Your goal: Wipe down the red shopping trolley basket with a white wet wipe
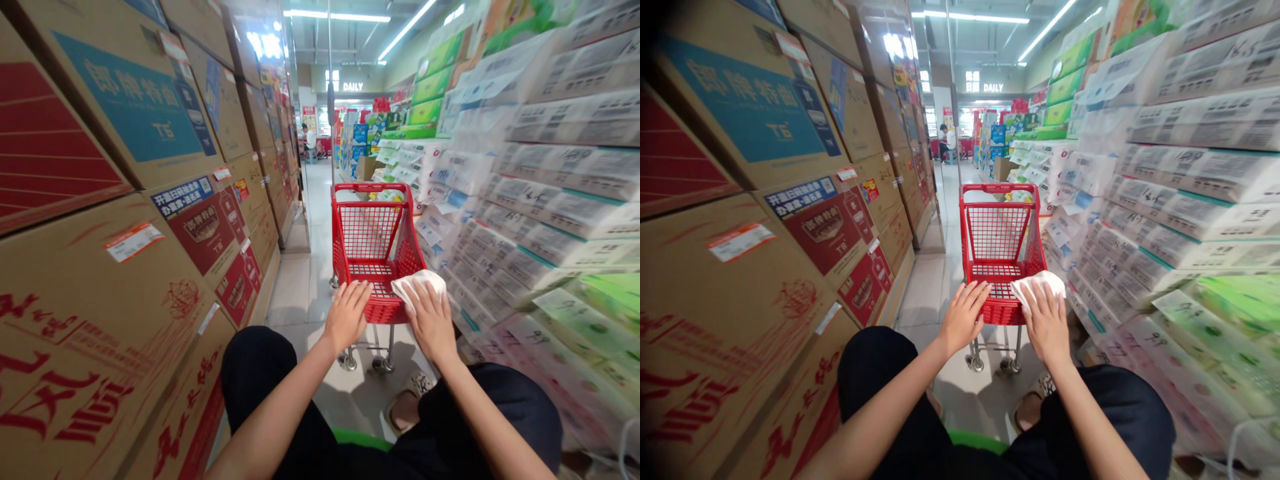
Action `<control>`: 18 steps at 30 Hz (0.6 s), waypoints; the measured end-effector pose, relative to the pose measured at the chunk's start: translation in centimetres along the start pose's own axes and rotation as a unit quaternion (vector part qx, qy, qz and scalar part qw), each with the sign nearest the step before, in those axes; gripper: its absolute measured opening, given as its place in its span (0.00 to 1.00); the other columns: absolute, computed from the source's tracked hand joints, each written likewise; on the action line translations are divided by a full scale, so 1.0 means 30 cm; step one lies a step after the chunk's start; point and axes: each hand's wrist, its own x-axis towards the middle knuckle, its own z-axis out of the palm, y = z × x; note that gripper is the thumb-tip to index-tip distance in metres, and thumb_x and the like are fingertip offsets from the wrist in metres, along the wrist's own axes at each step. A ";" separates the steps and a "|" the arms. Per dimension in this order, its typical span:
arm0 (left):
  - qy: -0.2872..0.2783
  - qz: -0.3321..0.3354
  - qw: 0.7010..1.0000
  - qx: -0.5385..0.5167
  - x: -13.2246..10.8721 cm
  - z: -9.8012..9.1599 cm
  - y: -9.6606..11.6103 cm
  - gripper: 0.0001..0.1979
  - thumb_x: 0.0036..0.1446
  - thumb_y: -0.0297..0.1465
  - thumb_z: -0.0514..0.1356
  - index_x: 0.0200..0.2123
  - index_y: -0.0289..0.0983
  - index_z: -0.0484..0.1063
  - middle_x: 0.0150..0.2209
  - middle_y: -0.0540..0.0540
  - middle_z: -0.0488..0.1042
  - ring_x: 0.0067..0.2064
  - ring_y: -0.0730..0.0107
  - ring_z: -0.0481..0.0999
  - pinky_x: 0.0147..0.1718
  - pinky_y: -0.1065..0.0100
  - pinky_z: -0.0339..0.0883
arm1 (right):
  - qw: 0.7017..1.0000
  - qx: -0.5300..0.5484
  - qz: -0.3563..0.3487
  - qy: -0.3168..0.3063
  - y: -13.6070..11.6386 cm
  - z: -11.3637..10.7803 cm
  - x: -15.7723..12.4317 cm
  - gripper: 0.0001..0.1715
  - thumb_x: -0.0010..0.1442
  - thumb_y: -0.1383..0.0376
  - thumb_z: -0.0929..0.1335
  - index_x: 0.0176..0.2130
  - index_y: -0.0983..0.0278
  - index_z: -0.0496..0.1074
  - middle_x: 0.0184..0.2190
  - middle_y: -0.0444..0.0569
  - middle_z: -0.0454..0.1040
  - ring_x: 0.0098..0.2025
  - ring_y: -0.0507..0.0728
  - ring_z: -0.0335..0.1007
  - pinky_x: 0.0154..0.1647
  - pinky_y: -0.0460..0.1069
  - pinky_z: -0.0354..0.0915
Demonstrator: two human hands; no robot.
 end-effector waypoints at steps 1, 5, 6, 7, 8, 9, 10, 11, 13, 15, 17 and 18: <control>0.000 -0.001 1.000 -0.002 0.002 0.005 0.011 0.38 0.62 0.29 0.55 0.73 0.38 0.46 0.74 0.46 0.51 0.74 0.57 0.48 0.73 0.49 0.41 | 1.000 0.007 -0.002 -0.003 -0.045 0.008 0.004 0.34 0.73 0.61 0.57 0.74 0.51 0.45 0.74 0.46 0.49 0.76 0.64 0.39 0.73 0.68 0.43; -0.003 -0.001 1.000 -0.001 0.002 0.018 0.025 0.40 0.61 0.30 0.54 0.74 0.34 0.44 0.74 0.44 0.48 0.75 0.55 0.46 0.73 0.50 0.41 | 0.999 0.034 -0.032 -0.021 -0.195 0.032 0.020 0.36 0.73 0.62 0.58 0.74 0.52 0.43 0.75 0.46 0.42 0.76 0.64 0.35 0.73 0.68 0.42; -0.004 -0.001 1.000 0.002 0.000 0.018 0.020 0.40 0.61 0.30 0.54 0.74 0.33 0.44 0.74 0.43 0.48 0.75 0.56 0.47 0.73 0.50 0.41 | 0.998 0.036 -0.040 -0.026 -0.203 0.032 0.020 0.36 0.73 0.62 0.58 0.74 0.52 0.42 0.75 0.45 0.42 0.76 0.64 0.35 0.73 0.67 0.42; -0.005 0.001 1.000 0.005 -0.002 0.015 0.012 0.40 0.61 0.29 0.54 0.74 0.32 0.43 0.74 0.43 0.48 0.74 0.57 0.47 0.73 0.51 0.41 | 0.998 0.036 -0.049 -0.032 -0.195 0.029 0.019 0.36 0.73 0.63 0.57 0.74 0.51 0.42 0.75 0.45 0.42 0.76 0.63 0.35 0.74 0.67 0.42; -0.006 0.005 1.000 0.009 -0.004 0.012 0.002 0.40 0.61 0.29 0.53 0.74 0.32 0.43 0.74 0.43 0.49 0.74 0.58 0.49 0.73 0.52 0.41 | 0.997 0.034 -0.057 -0.037 -0.173 0.024 0.016 0.36 0.73 0.63 0.57 0.74 0.50 0.43 0.75 0.44 0.42 0.76 0.62 0.36 0.74 0.66 0.41; -0.008 0.010 1.000 0.012 -0.007 0.009 -0.007 0.39 0.62 0.29 0.53 0.74 0.32 0.43 0.74 0.43 0.50 0.74 0.58 0.50 0.73 0.53 0.41 | 0.997 0.032 -0.060 -0.040 -0.140 0.019 0.011 0.36 0.73 0.63 0.57 0.74 0.49 0.43 0.75 0.44 0.42 0.76 0.62 0.37 0.74 0.66 0.41; -0.010 0.015 1.000 0.014 -0.008 0.006 -0.016 0.38 0.62 0.28 0.52 0.74 0.32 0.43 0.74 0.43 0.50 0.74 0.59 0.51 0.73 0.53 0.41 | 0.997 0.028 -0.054 -0.037 -0.099 0.012 0.006 0.35 0.73 0.63 0.57 0.74 0.49 0.43 0.75 0.43 0.43 0.76 0.62 0.38 0.74 0.66 0.41; -0.011 0.020 1.000 0.014 -0.009 0.003 -0.022 0.38 0.63 0.28 0.52 0.74 0.33 0.44 0.73 0.43 0.51 0.73 0.59 0.52 0.73 0.54 0.41 | 0.999 0.023 -0.039 -0.030 -0.056 0.007 -0.001 0.35 0.73 0.63 0.57 0.74 0.48 0.43 0.75 0.44 0.43 0.76 0.62 0.39 0.74 0.67 0.40; -0.013 0.025 1.000 0.008 -0.007 0.002 -0.023 0.37 0.62 0.28 0.52 0.73 0.34 0.46 0.73 0.43 0.51 0.73 0.59 0.52 0.73 0.53 0.41 | 1.000 0.013 0.007 -0.015 0.015 0.001 -0.011 0.34 0.74 0.62 0.56 0.74 0.48 0.43 0.75 0.44 0.43 0.76 0.63 0.39 0.73 0.69 0.40; -0.013 0.025 1.000 -0.005 -0.002 0.005 -0.009 0.38 0.60 0.27 0.53 0.73 0.33 0.48 0.73 0.42 0.52 0.73 0.57 0.51 0.73 0.52 0.42 | 0.999 0.010 0.047 -0.007 0.040 0.005 -0.016 0.34 0.74 0.61 0.55 0.74 0.49 0.42 0.76 0.45 0.42 0.76 0.64 0.38 0.72 0.71 0.43; -0.012 0.025 0.999 -0.020 0.005 0.011 0.015 0.39 0.58 0.27 0.55 0.72 0.32 0.49 0.73 0.41 0.52 0.73 0.56 0.51 0.73 0.52 0.42 | 0.998 0.014 0.062 -0.002 0.006 0.018 -0.015 0.34 0.74 0.61 0.55 0.74 0.49 0.42 0.76 0.45 0.40 0.76 0.65 0.36 0.71 0.71 0.45; -0.012 0.025 0.999 -0.027 0.008 0.013 0.028 0.39 0.58 0.27 0.55 0.72 0.31 0.49 0.73 0.40 0.52 0.73 0.55 0.51 0.73 0.51 0.42 | 0.998 0.017 0.057 -0.002 -0.028 0.027 -0.013 0.34 0.74 0.61 0.55 0.74 0.50 0.42 0.76 0.45 0.39 0.76 0.65 0.35 0.71 0.71 0.45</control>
